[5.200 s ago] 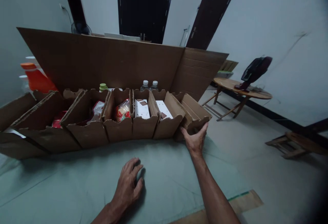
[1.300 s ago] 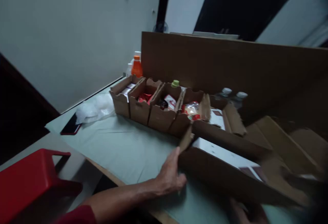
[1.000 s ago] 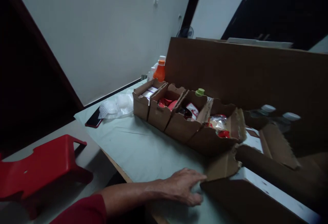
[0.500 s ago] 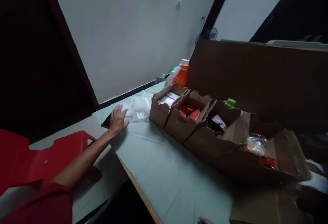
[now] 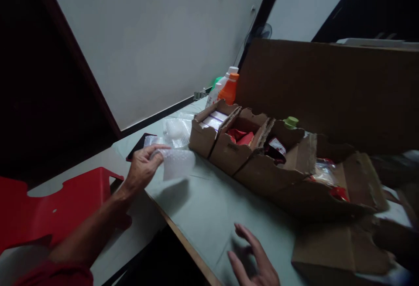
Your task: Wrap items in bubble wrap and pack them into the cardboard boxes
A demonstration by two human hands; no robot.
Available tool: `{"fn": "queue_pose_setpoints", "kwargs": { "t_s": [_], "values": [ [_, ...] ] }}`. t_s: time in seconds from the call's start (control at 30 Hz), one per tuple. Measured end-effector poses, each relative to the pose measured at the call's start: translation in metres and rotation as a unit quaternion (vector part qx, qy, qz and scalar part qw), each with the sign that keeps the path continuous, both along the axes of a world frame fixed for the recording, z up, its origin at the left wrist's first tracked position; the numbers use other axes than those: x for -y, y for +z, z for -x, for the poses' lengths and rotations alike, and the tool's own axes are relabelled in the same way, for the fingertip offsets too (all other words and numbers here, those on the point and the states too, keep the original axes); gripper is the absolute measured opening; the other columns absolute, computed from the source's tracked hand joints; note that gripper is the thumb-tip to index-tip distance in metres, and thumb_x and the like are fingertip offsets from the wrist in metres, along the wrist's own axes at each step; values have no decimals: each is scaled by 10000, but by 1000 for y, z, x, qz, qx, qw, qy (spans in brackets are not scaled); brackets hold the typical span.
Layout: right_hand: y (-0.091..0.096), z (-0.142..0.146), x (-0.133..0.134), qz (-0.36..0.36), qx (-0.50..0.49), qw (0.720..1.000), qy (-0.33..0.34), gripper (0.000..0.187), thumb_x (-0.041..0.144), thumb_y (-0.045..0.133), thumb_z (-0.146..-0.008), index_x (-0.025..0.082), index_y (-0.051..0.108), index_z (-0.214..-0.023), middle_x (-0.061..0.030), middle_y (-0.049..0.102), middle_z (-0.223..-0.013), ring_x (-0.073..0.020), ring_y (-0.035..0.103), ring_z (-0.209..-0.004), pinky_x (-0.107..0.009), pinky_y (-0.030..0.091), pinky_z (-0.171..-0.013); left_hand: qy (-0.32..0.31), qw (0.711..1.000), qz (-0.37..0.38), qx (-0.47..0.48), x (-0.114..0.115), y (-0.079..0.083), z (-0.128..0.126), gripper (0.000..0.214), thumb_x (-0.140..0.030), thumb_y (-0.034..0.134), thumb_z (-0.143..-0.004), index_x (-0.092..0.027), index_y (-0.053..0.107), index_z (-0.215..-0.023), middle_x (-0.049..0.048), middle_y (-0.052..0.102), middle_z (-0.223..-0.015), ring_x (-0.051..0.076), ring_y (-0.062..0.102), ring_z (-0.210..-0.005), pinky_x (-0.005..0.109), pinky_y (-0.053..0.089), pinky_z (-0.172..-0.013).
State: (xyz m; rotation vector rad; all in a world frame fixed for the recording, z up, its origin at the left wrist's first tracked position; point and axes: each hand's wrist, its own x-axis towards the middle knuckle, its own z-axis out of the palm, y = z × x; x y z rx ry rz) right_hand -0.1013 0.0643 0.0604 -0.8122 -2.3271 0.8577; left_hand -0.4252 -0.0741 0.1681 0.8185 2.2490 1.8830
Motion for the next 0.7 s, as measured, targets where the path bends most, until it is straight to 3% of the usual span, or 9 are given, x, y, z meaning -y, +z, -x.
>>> {"fn": "queue_pose_setpoints", "kwargs": {
  "t_s": [0.1,0.2,0.27,0.33,0.4,0.47,0.6,0.7],
  "values": [
    [12,27,22,-101,-13,992,73,860,378,686,-861,240,232,-1579,-176,403,-1576,-381,476,-1388,-562,505,-1041,-91,992,-24,81,-17,-11,-50,263,-301,604,-761,-139,763,-894,-4,686,-709,131,595,-658,215,461,-620],
    [14,42,48,-144,-7,989,45,1112,427,772,-766,211,76,-1606,-224,217,-1644,-446,332,-1456,-657,408,-1080,-154,978,-15,140,-39,-28,-103,245,-320,606,-764,-139,749,-846,0,689,-686,135,603,-645,219,483,-622],
    [9,42,56,-140,-8,990,-25,1092,409,754,-774,178,80,-1601,-239,216,-1639,-440,315,-1463,-649,390,-1091,-199,969,9,145,-48,-37,-134,234,-335,623,-769,-143,743,-827,1,695,-683,132,602,-625,216,485,-606],
    [5,30,53,-127,-19,988,-85,858,327,655,-851,159,219,-1571,-228,372,-1575,-387,400,-1426,-596,405,-1095,-241,962,26,126,-53,-40,-153,220,-334,636,-769,-148,744,-818,3,700,-685,130,603,-615,214,484,-597],
    [5,4,42,-99,-26,989,-106,532,206,528,-899,182,488,-1429,-168,614,-1377,-314,564,-1284,-523,439,-1077,-268,958,37,96,-54,-37,-157,207,-317,635,-756,-156,749,-816,8,709,-700,135,612,-626,220,486,-604],
    [11,-30,30,-54,-30,991,-118,391,144,475,-875,220,676,-1201,-97,740,-1146,-269,661,-1112,-470,478,-1027,-289,953,69,64,-54,-28,-147,212,-304,638,-732,-165,757,-838,14,719,-729,146,623,-650,231,488,-616],
    [32,-95,14,86,-38,983,-160,240,262,566,-850,224,759,-987,-50,772,-958,-235,705,-890,-347,553,-818,-386,903,182,55,-54,-11,-114,294,-349,655,-731,-170,742,-947,16,705,-758,153,620,-662,241,473,-606],
    [36,-119,6,202,-48,966,-152,259,407,631,-851,193,743,-945,-43,753,-858,-199,690,-768,-271,531,-669,-452,861,213,95,-64,-18,-102,350,-389,639,-738,-159,693,-997,-2,645,-731,143,589,-649,249,465,-609]
  ]
}}
